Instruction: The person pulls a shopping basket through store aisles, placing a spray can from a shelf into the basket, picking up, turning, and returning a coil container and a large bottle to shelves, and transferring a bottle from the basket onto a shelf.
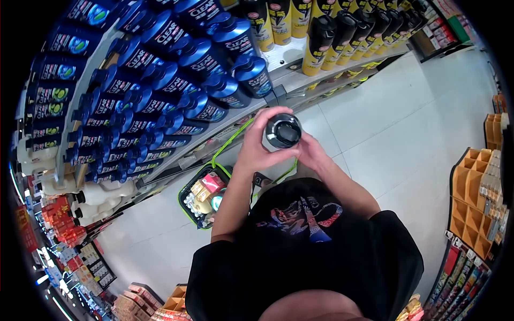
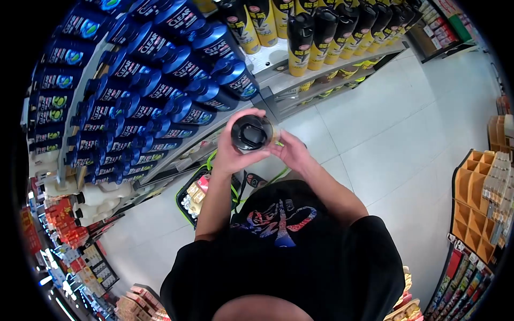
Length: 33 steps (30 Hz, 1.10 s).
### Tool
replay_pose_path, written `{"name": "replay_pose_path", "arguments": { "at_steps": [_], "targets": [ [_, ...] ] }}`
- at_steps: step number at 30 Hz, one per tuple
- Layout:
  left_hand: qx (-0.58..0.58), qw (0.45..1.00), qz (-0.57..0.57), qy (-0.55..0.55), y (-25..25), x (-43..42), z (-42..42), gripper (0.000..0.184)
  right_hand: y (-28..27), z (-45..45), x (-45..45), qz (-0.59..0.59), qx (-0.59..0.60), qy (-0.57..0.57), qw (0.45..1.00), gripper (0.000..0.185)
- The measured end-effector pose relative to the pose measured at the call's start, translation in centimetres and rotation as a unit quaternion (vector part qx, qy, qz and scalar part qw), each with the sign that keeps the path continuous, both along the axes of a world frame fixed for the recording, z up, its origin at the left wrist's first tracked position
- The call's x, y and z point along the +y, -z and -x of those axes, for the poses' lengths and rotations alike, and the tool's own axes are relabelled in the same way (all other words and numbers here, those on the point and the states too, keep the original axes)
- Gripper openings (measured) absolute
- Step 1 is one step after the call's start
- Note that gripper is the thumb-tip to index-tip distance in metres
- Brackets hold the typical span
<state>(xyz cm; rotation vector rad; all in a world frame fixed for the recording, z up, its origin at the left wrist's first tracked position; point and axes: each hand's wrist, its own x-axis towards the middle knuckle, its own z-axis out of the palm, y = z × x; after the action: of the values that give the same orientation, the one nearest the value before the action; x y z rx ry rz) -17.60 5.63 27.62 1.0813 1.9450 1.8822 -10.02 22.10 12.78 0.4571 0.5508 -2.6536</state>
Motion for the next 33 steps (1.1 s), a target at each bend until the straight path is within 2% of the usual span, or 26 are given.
{"name": "replay_pose_path", "arguments": {
  "at_steps": [2, 3, 6, 8, 10, 11, 14, 19, 23, 26, 28, 33],
  "targets": [
    [-0.07, 0.984, -0.038, -0.159, 0.4, 3.7, -0.5, 0.064, -1.2, 1.6, 2.0, -0.041, 0.008, 0.045, 0.998, 0.044],
    [-0.048, 0.975, -0.04, -0.213, 0.8, 5.2, -0.2, 0.058, -1.2, 2.5, 2.8, -0.029, 0.006, 0.055, 0.998, 0.04],
    [-0.079, 0.959, 0.03, -0.272, 0.7, 7.9, 1.2, 0.051, 0.1, 5.5, 4.5, -0.02, 0.014, 0.04, 0.999, 0.04],
    [-0.004, 0.952, 0.082, -0.293, 1.4, 8.6, 3.8, 0.04, -0.9, 7.2, 5.5, -0.012, 0.015, 0.045, 0.999, 0.039],
    [-0.017, 0.958, 0.06, -0.28, 2.7, 9.1, 6.5, 0.042, -0.6, 8.2, 6.7, -0.065, 0.011, 0.048, 0.997, 0.037],
    [0.003, 0.951, 0.085, -0.296, 3.0, 9.5, 7.5, 0.043, -0.4, 8.5, 7.3, -0.081, -0.011, 0.057, 0.995, 0.034],
    [-0.025, 0.956, 0.048, -0.29, 4.4, 10.4, 10.1, 0.043, 0.4, 7.8, 9.7, -0.096, -0.014, 0.054, 0.994, 0.03],
    [-0.029, 0.962, 0.058, -0.266, 5.9, 11.2, 12.8, 0.045, 4.0, 5.1, 13.0, -0.115, -0.065, 0.047, 0.99, 0.031],
    [-0.048, 0.952, 0.112, -0.281, 6.9, 11.6, 13.4, 0.048, 5.5, 3.2, 14.7, -0.144, -0.11, 0.06, 0.982, 0.032],
    [-0.041, 0.949, 0.123, -0.288, 6.5, 11.9, 13.4, 0.048, 5.9, 2.7, 15.6, -0.148, -0.118, 0.066, 0.98, 0.031],
    [-0.02, 0.935, 0.17, -0.311, 5.0, 12.3, 13.1, 0.049, 5.9, 3.0, 16.0, -0.147, -0.113, 0.068, 0.98, 0.031],
    [-0.047, 0.957, 0.111, -0.265, 6.6, 11.8, 14.6, 0.05, 5.5, 4.0, 16.4, -0.163, -0.088, 0.058, 0.981, 0.031]
  ]
}}
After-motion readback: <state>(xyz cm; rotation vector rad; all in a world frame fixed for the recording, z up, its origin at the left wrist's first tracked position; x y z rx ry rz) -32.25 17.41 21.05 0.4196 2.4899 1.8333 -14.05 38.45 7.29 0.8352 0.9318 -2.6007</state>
